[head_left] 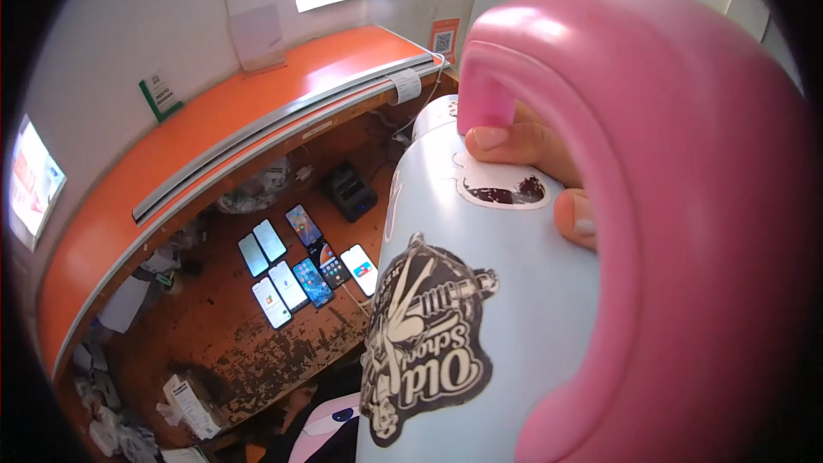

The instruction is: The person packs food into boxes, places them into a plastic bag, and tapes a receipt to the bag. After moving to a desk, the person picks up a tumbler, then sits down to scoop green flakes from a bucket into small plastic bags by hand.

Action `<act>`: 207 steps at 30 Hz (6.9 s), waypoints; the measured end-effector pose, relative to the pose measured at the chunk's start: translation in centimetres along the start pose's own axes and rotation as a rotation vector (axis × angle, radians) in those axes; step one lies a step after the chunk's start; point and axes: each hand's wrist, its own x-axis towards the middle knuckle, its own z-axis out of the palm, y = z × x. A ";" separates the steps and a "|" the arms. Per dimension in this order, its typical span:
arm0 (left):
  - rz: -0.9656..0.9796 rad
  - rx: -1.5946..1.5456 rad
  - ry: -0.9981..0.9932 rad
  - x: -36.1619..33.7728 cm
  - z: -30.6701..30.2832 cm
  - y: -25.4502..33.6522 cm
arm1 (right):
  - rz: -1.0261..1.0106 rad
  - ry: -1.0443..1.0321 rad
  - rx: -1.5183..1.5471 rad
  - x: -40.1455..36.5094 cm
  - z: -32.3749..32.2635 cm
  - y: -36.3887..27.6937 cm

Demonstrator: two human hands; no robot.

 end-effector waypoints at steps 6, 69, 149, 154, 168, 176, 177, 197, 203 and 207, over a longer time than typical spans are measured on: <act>0.006 -0.008 0.017 -0.4 0.7 -1.1 | 0.005 0.001 0.029 0.3 1.0 0.2; 0.091 -1.530 1.299 -3.1 -23.5 -10.2 | 0.997 0.072 0.133 -1.9 57.7 21.4; 0.061 -1.967 0.703 5.4 -27.3 59.8 | 1.293 0.294 0.554 -22.9 6.3 -33.4; 0.460 -1.624 0.956 -0.9 -24.8 61.1 | 1.460 0.197 0.834 -21.0 7.9 -35.0; 1.011 0.398 -0.910 -9.5 4.2 34.6 | 2.031 -0.026 0.135 -42.7 -11.0 -40.8; 0.586 0.767 -0.941 5.7 14.7 23.5 | 2.897 -0.115 -0.319 -52.6 -6.1 -51.0; 0.598 0.830 -1.002 7.1 14.6 24.9 | 3.028 -0.043 -0.229 -52.2 -4.1 -50.2; 0.669 1.364 -1.230 14.0 42.5 22.4 | 2.789 -0.117 -0.780 -79.6 -0.6 -61.5; 0.697 1.203 -1.059 17.6 47.9 14.4 | 2.683 -0.045 -0.854 -80.2 -5.1 -56.2; 0.724 1.167 -1.013 20.0 49.6 12.5 | 2.442 -0.107 -0.991 -81.5 -6.0 -57.3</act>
